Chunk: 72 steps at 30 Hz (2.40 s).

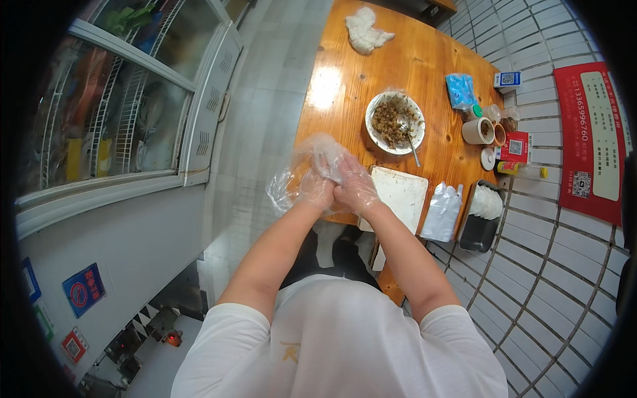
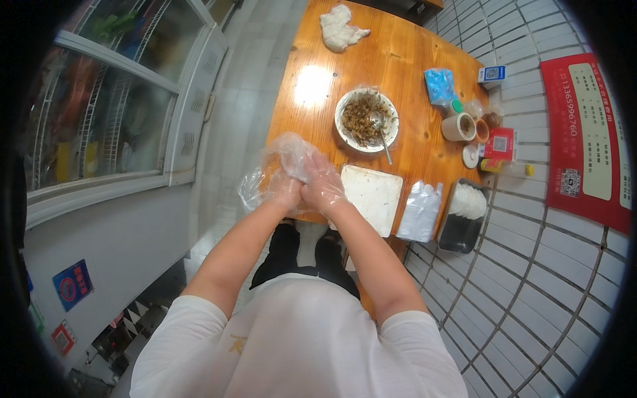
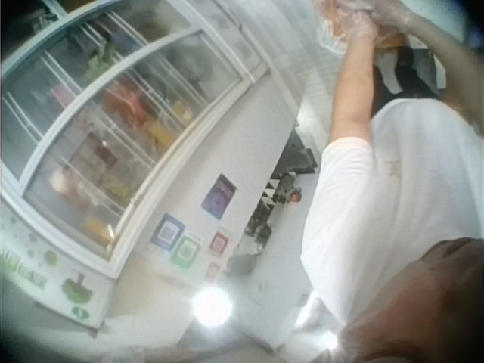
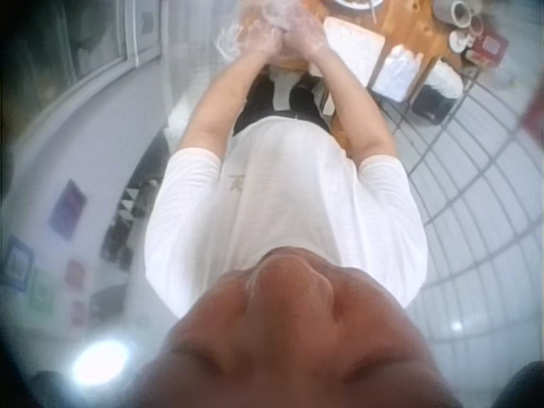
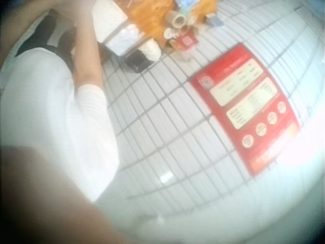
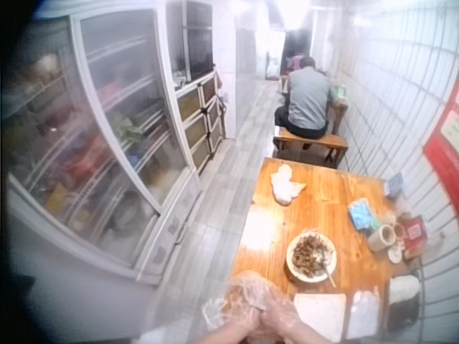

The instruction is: The person repeatedly scoops filling onto dough rounds, folds and seals them into dumplings, and places them on a tray. The person also flattens dough pieces on a cutting board and handles a plastic bag of dough. The process continues throughout the clip.

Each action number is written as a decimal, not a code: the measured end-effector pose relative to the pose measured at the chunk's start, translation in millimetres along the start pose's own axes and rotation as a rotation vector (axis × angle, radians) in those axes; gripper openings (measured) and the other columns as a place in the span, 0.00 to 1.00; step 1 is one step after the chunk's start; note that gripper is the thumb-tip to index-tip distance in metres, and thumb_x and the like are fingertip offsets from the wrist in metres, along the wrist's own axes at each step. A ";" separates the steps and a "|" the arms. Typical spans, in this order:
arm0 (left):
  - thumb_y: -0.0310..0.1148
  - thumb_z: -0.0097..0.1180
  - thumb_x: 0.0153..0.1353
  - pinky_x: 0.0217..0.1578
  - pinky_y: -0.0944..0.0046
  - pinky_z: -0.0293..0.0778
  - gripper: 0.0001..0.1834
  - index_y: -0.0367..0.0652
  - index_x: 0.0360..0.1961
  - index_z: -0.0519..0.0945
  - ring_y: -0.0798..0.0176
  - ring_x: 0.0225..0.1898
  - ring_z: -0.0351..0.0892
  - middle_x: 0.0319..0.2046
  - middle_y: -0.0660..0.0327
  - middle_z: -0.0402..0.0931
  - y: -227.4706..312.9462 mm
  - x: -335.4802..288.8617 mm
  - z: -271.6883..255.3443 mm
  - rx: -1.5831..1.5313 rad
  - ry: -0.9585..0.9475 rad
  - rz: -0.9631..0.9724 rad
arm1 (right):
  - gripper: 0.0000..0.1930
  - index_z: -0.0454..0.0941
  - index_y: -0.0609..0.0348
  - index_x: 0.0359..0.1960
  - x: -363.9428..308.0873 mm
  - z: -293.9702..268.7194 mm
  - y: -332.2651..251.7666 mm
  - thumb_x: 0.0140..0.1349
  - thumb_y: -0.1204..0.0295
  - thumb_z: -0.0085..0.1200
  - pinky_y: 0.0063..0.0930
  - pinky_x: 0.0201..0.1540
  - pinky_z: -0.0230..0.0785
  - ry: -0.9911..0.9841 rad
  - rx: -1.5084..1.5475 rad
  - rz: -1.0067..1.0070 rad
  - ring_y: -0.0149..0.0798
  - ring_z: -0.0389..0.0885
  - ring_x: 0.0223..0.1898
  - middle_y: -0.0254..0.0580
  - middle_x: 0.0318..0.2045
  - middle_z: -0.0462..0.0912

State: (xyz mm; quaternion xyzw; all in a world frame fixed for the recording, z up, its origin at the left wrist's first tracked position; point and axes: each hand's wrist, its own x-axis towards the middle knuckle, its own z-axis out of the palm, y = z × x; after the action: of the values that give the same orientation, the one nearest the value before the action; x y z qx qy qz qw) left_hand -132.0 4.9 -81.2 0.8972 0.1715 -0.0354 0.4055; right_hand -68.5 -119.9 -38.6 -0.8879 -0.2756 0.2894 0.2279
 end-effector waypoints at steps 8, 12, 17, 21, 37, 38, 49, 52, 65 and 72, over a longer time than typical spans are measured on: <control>0.43 0.49 0.68 0.59 0.45 0.70 0.27 0.36 0.62 0.72 0.36 0.58 0.76 0.58 0.37 0.74 22.7 -3.4 -22.3 0.140 -0.142 -0.293 | 0.40 0.60 0.60 0.73 4.2 9.0 -4.0 0.60 0.63 0.60 0.45 0.76 0.47 -0.097 -0.215 0.086 0.55 0.50 0.77 0.55 0.76 0.52; 0.35 0.50 0.64 0.50 0.44 0.76 0.16 0.38 0.44 0.86 0.38 0.49 0.82 0.42 0.41 0.84 9.9 14.3 -24.7 0.250 -0.150 -0.134 | 0.39 0.56 0.60 0.75 11.7 22.0 -7.2 0.64 0.64 0.56 0.48 0.77 0.43 -0.041 -0.224 0.270 0.54 0.47 0.78 0.53 0.78 0.48; 0.35 0.55 0.60 0.48 0.46 0.78 0.14 0.39 0.39 0.88 0.40 0.44 0.84 0.40 0.44 0.85 -11.6 6.1 -32.9 0.491 -0.255 0.214 | 0.42 0.47 0.54 0.79 19.7 36.7 -3.4 0.66 0.64 0.53 0.46 0.78 0.41 0.022 -0.230 0.325 0.52 0.44 0.79 0.52 0.79 0.46; 0.41 0.59 0.59 0.48 0.47 0.78 0.19 0.39 0.44 0.87 0.41 0.43 0.85 0.40 0.45 0.85 -10.1 -29.2 -85.3 0.345 -0.492 -0.165 | 0.45 0.53 0.55 0.77 23.5 31.1 -9.5 0.59 0.60 0.61 0.42 0.77 0.46 -0.037 -0.384 0.310 0.52 0.47 0.79 0.55 0.78 0.48; 0.42 0.47 0.74 0.69 0.43 0.59 0.29 0.31 0.67 0.69 0.35 0.68 0.66 0.66 0.42 0.70 143.2 -84.6 -135.6 -0.297 0.276 0.905 | 0.22 0.74 0.65 0.56 -136.4 -69.8 -156.9 0.80 0.58 0.36 0.28 0.59 0.70 0.711 1.845 -0.041 0.39 0.78 0.55 0.45 0.49 0.81; 0.50 0.38 0.78 0.70 0.51 0.56 0.35 0.28 0.71 0.63 0.47 0.70 0.66 0.68 0.46 0.67 147.2 -88.4 -130.8 -0.410 0.159 0.864 | 0.24 0.76 0.64 0.48 -146.7 -76.0 -157.5 0.80 0.54 0.35 0.31 0.53 0.72 0.767 1.724 -0.008 0.41 0.80 0.47 0.45 0.41 0.82; 0.43 0.37 0.79 0.69 0.54 0.59 0.28 0.39 0.72 0.64 0.49 0.68 0.67 0.69 0.47 0.66 199.9 -164.5 -58.1 -0.584 -0.345 0.899 | 0.20 0.73 0.59 0.59 -294.6 -58.5 -103.0 0.77 0.59 0.39 0.43 0.62 0.69 1.441 0.873 0.318 0.55 0.78 0.58 0.58 0.59 0.75; 0.45 0.43 0.76 0.68 0.54 0.63 0.30 0.40 0.72 0.63 0.49 0.67 0.69 0.68 0.50 0.66 217.5 -170.8 -11.7 -0.016 -0.223 1.113 | 0.33 0.54 0.59 0.75 -350.6 -37.7 -106.1 0.76 0.53 0.42 0.39 0.63 0.67 1.622 0.903 0.172 0.55 0.76 0.61 0.62 0.59 0.74; 0.55 0.32 0.78 0.63 0.51 0.66 0.33 0.41 0.69 0.66 0.46 0.63 0.69 0.64 0.50 0.70 339.3 -353.5 38.9 -0.309 -0.790 1.102 | 0.20 0.80 0.61 0.50 -546.8 45.0 -110.7 0.59 0.62 0.64 0.31 0.36 0.74 1.781 1.187 0.158 0.34 0.80 0.33 0.40 0.34 0.83; 0.36 0.61 0.68 0.61 0.47 0.69 0.16 0.42 0.53 0.78 0.47 0.62 0.71 0.61 0.48 0.71 366.9 -367.0 9.0 -0.231 -1.244 2.042 | 0.12 0.82 0.59 0.47 -596.3 57.2 -134.1 0.65 0.69 0.57 0.25 0.37 0.77 1.612 1.348 -0.046 0.29 0.80 0.37 0.33 0.37 0.81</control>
State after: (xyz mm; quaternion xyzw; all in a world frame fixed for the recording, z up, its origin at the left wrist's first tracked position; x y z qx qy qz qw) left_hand -352.3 -328.8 249.6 0.4066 -0.8418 -0.1092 0.3379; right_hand -558.9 -376.6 226.9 -0.5017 0.1587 -0.2980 0.7964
